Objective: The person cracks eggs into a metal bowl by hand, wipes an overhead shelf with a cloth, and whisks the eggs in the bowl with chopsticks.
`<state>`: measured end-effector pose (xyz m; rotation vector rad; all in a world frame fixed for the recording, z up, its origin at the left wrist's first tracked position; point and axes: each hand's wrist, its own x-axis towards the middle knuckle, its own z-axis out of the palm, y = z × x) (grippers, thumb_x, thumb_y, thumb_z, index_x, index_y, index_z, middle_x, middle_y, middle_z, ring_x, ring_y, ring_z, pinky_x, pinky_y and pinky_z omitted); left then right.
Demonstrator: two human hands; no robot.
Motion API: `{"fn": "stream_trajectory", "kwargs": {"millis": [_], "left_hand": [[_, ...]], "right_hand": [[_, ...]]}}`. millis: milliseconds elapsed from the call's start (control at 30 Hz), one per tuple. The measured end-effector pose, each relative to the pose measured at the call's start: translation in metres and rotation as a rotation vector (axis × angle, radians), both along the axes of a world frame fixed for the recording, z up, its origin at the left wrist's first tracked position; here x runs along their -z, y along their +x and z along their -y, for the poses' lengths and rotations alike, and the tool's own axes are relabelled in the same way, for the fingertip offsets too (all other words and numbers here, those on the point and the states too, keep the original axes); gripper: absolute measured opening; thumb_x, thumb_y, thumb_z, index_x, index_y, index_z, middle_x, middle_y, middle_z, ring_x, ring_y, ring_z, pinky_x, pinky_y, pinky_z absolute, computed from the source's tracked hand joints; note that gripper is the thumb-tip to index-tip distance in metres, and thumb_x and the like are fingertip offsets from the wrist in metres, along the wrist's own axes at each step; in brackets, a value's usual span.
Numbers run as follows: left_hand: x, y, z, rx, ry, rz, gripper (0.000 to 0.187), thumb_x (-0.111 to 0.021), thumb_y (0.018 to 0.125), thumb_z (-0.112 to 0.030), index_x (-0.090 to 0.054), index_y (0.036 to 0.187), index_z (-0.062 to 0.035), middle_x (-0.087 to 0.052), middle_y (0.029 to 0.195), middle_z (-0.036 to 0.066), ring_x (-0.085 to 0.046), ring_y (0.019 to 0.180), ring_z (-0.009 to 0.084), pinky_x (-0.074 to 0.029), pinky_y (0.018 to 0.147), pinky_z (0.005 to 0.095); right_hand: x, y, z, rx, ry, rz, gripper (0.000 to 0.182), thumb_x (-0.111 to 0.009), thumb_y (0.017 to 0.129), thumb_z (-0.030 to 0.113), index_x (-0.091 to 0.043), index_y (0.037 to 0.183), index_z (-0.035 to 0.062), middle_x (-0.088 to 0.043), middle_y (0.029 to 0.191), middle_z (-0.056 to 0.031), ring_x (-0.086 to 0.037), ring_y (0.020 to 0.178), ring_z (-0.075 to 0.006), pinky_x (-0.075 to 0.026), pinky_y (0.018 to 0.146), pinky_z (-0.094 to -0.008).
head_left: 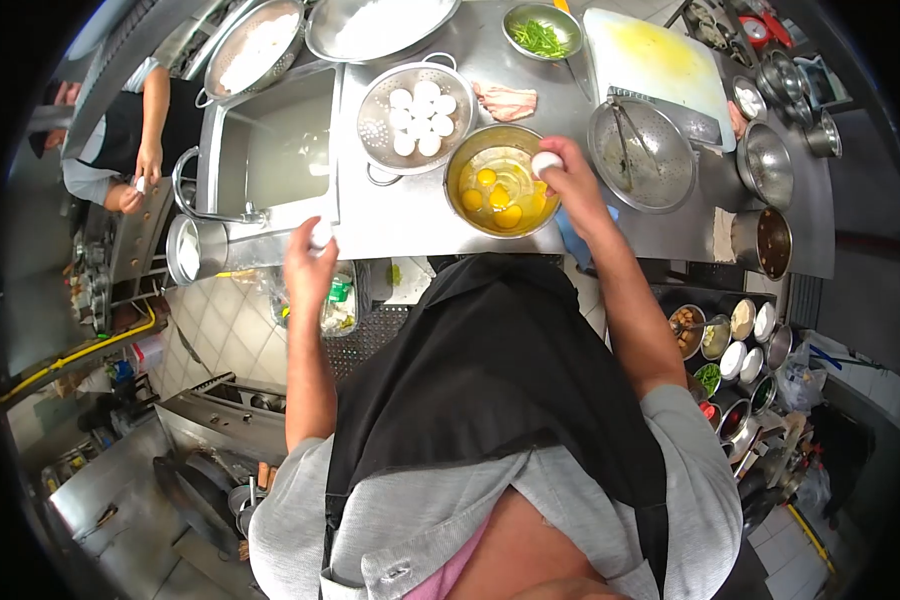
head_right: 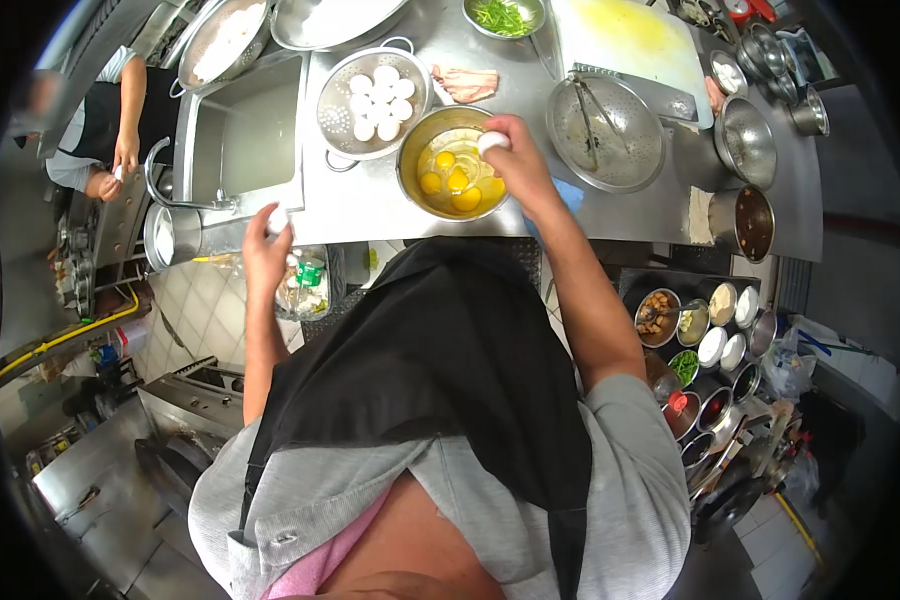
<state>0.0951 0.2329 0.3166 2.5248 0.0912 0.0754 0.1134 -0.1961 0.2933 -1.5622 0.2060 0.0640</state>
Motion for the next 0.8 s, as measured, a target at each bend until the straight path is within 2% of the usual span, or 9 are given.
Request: {"fn": "stream_trajectory", "kwargs": {"millis": [33, 133, 233, 300, 400, 467, 500, 633, 800], "left_hand": [[0.011, -0.005, -0.027, -0.026, 0.111, -0.022, 0.047, -0.075, 0.082, -0.014, -0.065, 0.127, -0.0048, -0.068, 0.118, 0.016, -0.065, 0.107, 0.0330, -0.052, 0.093, 0.0412], [0.046, -0.015, -0.090, -0.057, 0.520, -0.181, 0.051, -0.076, 0.082, -0.018, -0.063, 0.129, -0.0035, -0.066, 0.123, 0.019, -0.061, 0.118, 0.0376, -0.049, 0.102, 0.0447], [0.024, 0.017, -0.071, -0.111, 0.458, 0.090, 0.048, -0.075, 0.084, -0.015, -0.064, 0.128, -0.0015, -0.067, 0.122, 0.020, -0.064, 0.116, 0.0358, -0.050, 0.100, 0.0428], [-0.006, 0.047, -0.009, -0.084, 0.045, 0.089, 0.043, -0.074, 0.085, -0.010, -0.065, 0.126, -0.0011, -0.070, 0.116, 0.019, -0.067, 0.108, 0.0332, -0.053, 0.095, 0.0412], [0.022, 0.105, 0.065, 0.313, -0.207, 0.098, 0.037, -0.073, 0.086, -0.008, -0.068, 0.122, -0.0024, -0.071, 0.107, 0.017, -0.070, 0.095, 0.0269, -0.055, 0.087, 0.0363], [0.037, 0.142, 0.112, 0.315, -0.132, -0.139, 0.043, -0.074, 0.086, -0.021, -0.067, 0.124, -0.0030, -0.071, 0.111, 0.019, -0.069, 0.104, 0.0321, -0.055, 0.091, 0.0417], [0.071, 0.167, 0.117, 0.382, 0.072, -0.156, 0.060, -0.074, 0.085, -0.037, -0.060, 0.136, -0.0076, -0.066, 0.124, 0.023, -0.065, 0.115, 0.0365, -0.052, 0.099, 0.0441], [0.084, 0.189, 0.166, 0.270, 0.438, -0.463, 0.087, -0.069, 0.081, -0.057, -0.039, 0.152, -0.0167, -0.047, 0.146, 0.026, -0.056, 0.128, 0.0419, -0.047, 0.108, 0.0460], [0.093, 0.190, 0.184, 0.241, 0.418, -0.466, 0.090, -0.071, 0.078, -0.057, -0.036, 0.152, -0.0195, -0.049, 0.144, 0.022, -0.056, 0.129, 0.0407, -0.047, 0.108, 0.0470]], "right_hand": [[0.001, -0.004, 0.005, -0.017, 0.029, -0.003, 0.046, -0.052, 0.085, 0.002, -0.051, 0.131, 0.0079, -0.059, 0.117, -0.0045, -0.061, 0.100, -0.0132, -0.047, 0.076, -0.0278], [0.010, -0.012, 0.014, -0.006, -0.003, -0.018, 0.046, -0.052, 0.086, 0.000, -0.051, 0.131, 0.0061, -0.059, 0.118, -0.0052, -0.062, 0.102, -0.0143, -0.048, 0.077, -0.0279], [0.006, -0.018, 0.014, 0.017, 0.001, -0.016, 0.044, -0.053, 0.089, 0.000, -0.051, 0.133, 0.0039, -0.060, 0.118, -0.0063, -0.063, 0.103, -0.0149, -0.049, 0.078, -0.0279], [0.004, -0.024, 0.015, 0.027, 0.033, -0.060, 0.042, -0.055, 0.092, 0.003, -0.051, 0.134, 0.0030, -0.062, 0.117, -0.0070, -0.064, 0.101, -0.0144, -0.049, 0.078, -0.0274], [-0.003, -0.028, 0.013, 0.038, 0.083, -0.102, 0.041, -0.058, 0.095, 0.008, -0.051, 0.135, 0.0024, -0.063, 0.118, -0.0076, -0.065, 0.098, -0.0133, -0.049, 0.076, -0.0267], [-0.006, -0.033, 0.011, 0.049, 0.099, -0.112, 0.040, -0.059, 0.096, 0.010, -0.051, 0.135, 0.0023, -0.064, 0.118, -0.0076, -0.066, 0.096, -0.0125, -0.049, 0.075, -0.0262], [-0.008, -0.035, 0.012, 0.053, 0.096, -0.108, 0.040, -0.059, 0.097, 0.010, -0.051, 0.135, 0.0024, -0.064, 0.118, -0.0075, -0.066, 0.095, -0.0121, -0.049, 0.075, -0.0259], [-0.013, -0.049, 0.021, 0.097, 0.063, -0.136, 0.040, -0.059, 0.097, 0.010, -0.051, 0.135, 0.0033, -0.065, 0.117, -0.0071, -0.066, 0.092, -0.0109, -0.049, 0.072, -0.0248], [-0.006, -0.065, 0.030, 0.164, 0.095, -0.155, 0.040, -0.061, 0.096, 0.010, -0.052, 0.135, 0.0041, -0.066, 0.116, -0.0064, -0.067, 0.089, -0.0102, -0.049, 0.070, -0.0243]]}}
